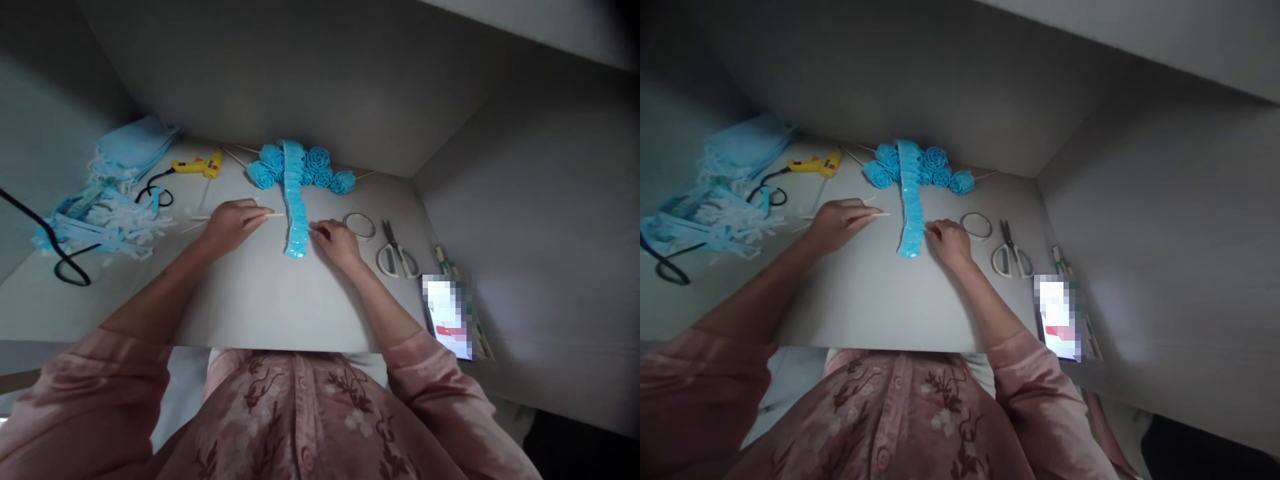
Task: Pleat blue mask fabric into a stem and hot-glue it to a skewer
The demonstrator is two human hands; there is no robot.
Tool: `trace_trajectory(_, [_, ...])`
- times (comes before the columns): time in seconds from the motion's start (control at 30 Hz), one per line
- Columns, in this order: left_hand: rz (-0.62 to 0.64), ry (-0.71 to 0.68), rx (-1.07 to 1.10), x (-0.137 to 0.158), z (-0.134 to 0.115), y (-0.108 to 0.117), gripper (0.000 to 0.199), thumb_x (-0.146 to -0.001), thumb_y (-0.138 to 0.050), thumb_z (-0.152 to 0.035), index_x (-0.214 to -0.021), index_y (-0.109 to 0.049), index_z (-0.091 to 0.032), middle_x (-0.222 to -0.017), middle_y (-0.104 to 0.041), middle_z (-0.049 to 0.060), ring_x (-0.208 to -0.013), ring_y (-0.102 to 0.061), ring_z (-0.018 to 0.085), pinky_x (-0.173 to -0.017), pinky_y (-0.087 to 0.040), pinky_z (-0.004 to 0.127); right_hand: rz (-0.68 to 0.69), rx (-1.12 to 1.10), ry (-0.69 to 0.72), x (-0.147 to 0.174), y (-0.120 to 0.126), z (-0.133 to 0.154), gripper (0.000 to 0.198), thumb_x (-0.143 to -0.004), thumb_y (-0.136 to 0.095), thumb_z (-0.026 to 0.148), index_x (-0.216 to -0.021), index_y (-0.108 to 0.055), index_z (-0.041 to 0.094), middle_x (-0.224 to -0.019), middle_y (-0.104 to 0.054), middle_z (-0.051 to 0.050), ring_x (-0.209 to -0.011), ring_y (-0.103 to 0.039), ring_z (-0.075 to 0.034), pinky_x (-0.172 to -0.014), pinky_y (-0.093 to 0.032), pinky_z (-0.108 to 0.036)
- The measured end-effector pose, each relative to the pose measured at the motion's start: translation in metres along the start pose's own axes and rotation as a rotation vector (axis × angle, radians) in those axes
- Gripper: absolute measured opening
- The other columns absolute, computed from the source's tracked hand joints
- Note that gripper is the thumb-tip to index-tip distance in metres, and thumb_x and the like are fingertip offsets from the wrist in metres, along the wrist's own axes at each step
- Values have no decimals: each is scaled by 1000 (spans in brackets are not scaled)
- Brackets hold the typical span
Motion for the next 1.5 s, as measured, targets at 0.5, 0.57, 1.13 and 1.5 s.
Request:
trace_trajectory(0.5, [196,-24,-118,9,-14,-37,24,-93,-55,-27,-103,-75,-20,-93,-79,4,-83,-72,20,-76,-49,27,100,137,74,-4,16,9,25,-101,-51,17,-107,-75,18,-115,-74,-12,-106,-68,-25,-88,-46,-33])
trace_trajectory(0.57, [202,-80,-97,10,-22,-39,26,-91,-52,-22,-104,-74,-19,-97,-79,5,-87,-72,20,-81,-50,28,73,101,69,3,15,4,29,-101,-48,15,-115,-74,18,-119,-75,-12,-109,-67,-26,-91,-47,-34])
trace_trajectory(1.13, [337,-262,-173,20,-42,-57,34,-105,-45,-27,-110,-78,-20,-101,-76,7,-94,-69,20,-82,-49,28,193,-66,46,35,16,11,18,-96,-66,36,-95,-75,21,-92,-75,-5,-80,-62,-19,-68,-35,-29])
trace_trajectory(1.5, [359,-218,-156,19,-41,-59,38,-107,-41,-31,-112,-77,-20,-103,-76,7,-94,-70,19,-84,-50,27,147,-430,-24,31,1,-3,8,-85,-66,28,-85,-68,20,-77,-69,0,-70,-58,-15,-67,-40,-28])
Point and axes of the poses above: each hand's wrist, its own x-axis away from the middle knuckle, its own y-axis out of the back of the hand, z = x × y, the point moved 9 cm from there along -x, towards the middle knuckle
